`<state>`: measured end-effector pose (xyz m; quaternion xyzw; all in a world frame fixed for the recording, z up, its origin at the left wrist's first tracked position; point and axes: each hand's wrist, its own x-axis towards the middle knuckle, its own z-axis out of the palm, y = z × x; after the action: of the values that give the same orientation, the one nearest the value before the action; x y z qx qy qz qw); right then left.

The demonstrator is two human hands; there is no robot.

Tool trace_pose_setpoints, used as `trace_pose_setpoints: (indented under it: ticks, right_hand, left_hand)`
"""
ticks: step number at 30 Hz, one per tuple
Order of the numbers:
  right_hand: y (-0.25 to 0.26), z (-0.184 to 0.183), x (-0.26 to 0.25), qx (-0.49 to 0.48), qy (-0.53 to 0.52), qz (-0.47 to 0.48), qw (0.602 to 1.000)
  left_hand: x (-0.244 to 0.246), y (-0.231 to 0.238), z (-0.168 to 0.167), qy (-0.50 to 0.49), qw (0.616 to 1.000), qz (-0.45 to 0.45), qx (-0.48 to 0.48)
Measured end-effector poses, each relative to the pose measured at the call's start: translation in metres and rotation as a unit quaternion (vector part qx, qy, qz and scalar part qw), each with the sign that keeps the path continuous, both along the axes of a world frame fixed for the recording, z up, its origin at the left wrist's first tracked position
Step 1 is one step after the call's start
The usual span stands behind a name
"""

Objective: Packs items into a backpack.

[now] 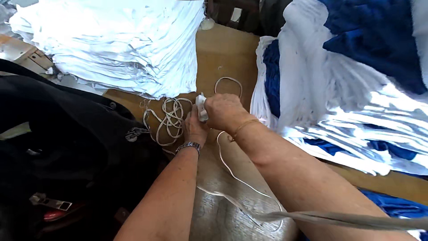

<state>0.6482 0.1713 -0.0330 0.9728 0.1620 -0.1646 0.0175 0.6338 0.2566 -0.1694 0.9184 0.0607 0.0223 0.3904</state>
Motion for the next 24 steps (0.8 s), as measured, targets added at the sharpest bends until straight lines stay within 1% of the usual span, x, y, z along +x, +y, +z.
trace_pose_setpoints:
  ticks: [3,7,9,10,14,15,17,18,20,22,24]
  right_hand:
    - [0.01,-0.02,0.005,-0.017,0.014,0.03,0.999]
    - [0.026,-0.03,0.003,-0.045,0.082,-0.001,0.996]
    - [0.027,-0.033,0.001,-0.068,0.108,0.007,0.992]
    - [0.023,-0.036,0.0,-0.071,0.104,0.019,0.992]
    - [0.005,-0.044,-0.016,-0.062,0.078,0.047,0.994]
    - [0.002,-0.038,-0.021,-0.06,0.077,0.044,0.994]
    - [-0.003,-0.009,-0.033,-0.072,0.081,0.026,0.994]
    - [-0.007,0.009,-0.038,-0.086,0.079,0.014,0.993]
    - [-0.02,0.041,-0.049,-0.101,0.063,-0.007,0.993]
    - [-0.053,0.053,-0.066,-0.071,0.024,-0.037,0.997]
    - [-0.097,0.05,-0.098,0.0,-0.027,-0.062,0.998]
  left_hand:
    - [-0.01,0.002,0.006,0.032,0.998,-0.042,0.04]
    - [-0.017,0.001,0.0,0.039,0.989,-0.066,0.128]
    - [-0.02,-0.002,0.003,0.021,0.993,-0.041,0.111]
    - [-0.021,-0.003,0.003,0.013,0.993,-0.036,0.111]
    - [-0.029,-0.004,0.002,0.017,0.989,-0.079,0.122]
    - [-0.03,-0.004,0.0,0.019,0.988,-0.089,0.121]
    - [-0.026,-0.006,-0.006,0.024,0.987,-0.085,0.136]
    - [-0.023,-0.007,-0.007,0.043,0.984,-0.086,0.148]
    - [-0.019,-0.008,0.003,0.097,0.978,-0.083,0.163]
    - [-0.016,-0.013,0.016,0.132,0.978,-0.061,0.149]
    - [-0.014,-0.015,0.039,0.155,0.982,-0.044,0.103]
